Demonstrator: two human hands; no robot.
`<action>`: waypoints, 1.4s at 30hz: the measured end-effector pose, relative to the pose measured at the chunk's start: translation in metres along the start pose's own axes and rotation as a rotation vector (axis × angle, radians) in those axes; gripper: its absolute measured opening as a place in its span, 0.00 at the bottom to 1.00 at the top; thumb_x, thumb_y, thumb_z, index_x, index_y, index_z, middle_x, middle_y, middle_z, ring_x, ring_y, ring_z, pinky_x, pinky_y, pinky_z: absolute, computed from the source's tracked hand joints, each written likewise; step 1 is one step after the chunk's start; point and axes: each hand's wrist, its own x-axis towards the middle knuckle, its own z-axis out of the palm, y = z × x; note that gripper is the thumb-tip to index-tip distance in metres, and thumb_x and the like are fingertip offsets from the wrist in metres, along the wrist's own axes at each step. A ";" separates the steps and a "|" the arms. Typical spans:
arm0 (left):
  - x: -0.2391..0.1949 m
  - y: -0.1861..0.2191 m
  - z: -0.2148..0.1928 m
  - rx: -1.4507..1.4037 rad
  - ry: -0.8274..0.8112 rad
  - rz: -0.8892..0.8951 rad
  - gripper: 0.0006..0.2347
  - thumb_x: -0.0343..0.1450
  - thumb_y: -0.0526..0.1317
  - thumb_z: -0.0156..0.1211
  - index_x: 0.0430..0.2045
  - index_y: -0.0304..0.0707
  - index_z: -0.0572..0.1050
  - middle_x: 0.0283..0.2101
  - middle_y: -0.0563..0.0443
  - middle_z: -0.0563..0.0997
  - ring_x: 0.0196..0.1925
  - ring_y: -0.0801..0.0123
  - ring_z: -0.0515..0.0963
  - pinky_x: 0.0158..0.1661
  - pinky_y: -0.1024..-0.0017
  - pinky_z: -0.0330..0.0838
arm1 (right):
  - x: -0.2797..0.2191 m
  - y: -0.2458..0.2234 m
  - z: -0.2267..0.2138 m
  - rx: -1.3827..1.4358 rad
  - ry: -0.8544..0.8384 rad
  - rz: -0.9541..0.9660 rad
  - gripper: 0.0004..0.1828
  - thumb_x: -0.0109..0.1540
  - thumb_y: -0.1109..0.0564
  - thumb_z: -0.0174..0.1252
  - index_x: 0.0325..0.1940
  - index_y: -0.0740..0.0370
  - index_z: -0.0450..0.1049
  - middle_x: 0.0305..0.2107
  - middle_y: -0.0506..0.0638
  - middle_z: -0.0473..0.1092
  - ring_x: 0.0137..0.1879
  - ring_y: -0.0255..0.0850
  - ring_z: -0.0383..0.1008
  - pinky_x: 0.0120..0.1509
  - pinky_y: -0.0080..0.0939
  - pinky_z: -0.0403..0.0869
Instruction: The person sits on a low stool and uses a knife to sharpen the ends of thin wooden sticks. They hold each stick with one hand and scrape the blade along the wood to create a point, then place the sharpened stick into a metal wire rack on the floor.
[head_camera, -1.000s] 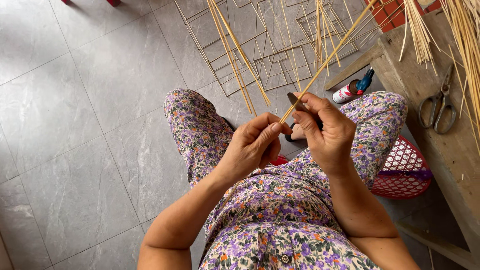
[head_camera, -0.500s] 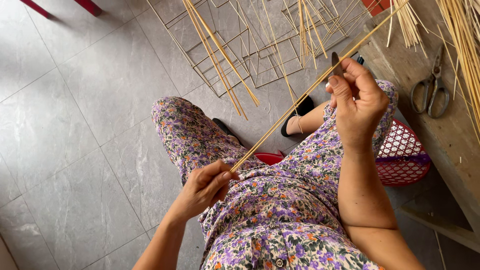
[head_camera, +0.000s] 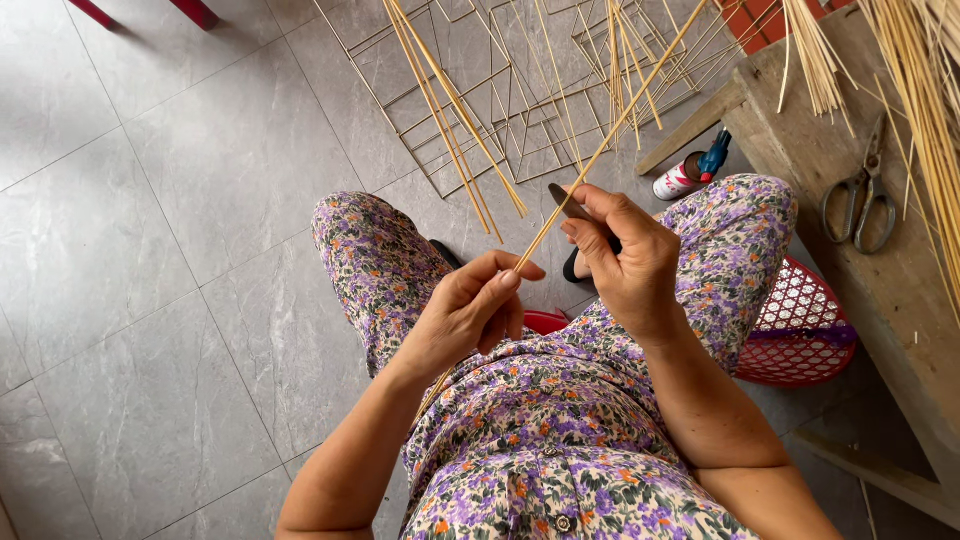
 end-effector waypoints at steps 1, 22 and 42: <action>0.004 -0.001 0.001 -0.029 0.018 0.033 0.14 0.83 0.45 0.45 0.48 0.32 0.76 0.17 0.60 0.67 0.17 0.84 0.61 0.19 0.81 0.54 | 0.002 0.001 -0.001 -0.025 0.003 -0.033 0.12 0.70 0.64 0.62 0.57 0.66 0.75 0.31 0.47 0.75 0.33 0.28 0.73 0.34 0.29 0.71; -0.057 -0.033 -0.023 0.104 0.065 -0.103 0.13 0.79 0.44 0.47 0.39 0.34 0.78 0.13 0.61 0.63 0.13 0.83 0.58 0.16 0.78 0.52 | 0.012 0.040 -0.033 -0.045 0.167 0.054 0.12 0.69 0.64 0.63 0.58 0.65 0.78 0.32 0.49 0.77 0.32 0.29 0.73 0.34 0.28 0.71; -0.090 -0.055 -0.049 0.073 0.176 -0.270 0.13 0.77 0.41 0.48 0.40 0.33 0.79 0.19 0.56 0.75 0.14 0.80 0.65 0.15 0.78 0.58 | 0.038 0.069 -0.119 0.247 0.414 0.036 0.07 0.77 0.61 0.61 0.58 0.66 0.77 0.31 0.48 0.72 0.30 0.28 0.68 0.30 0.27 0.67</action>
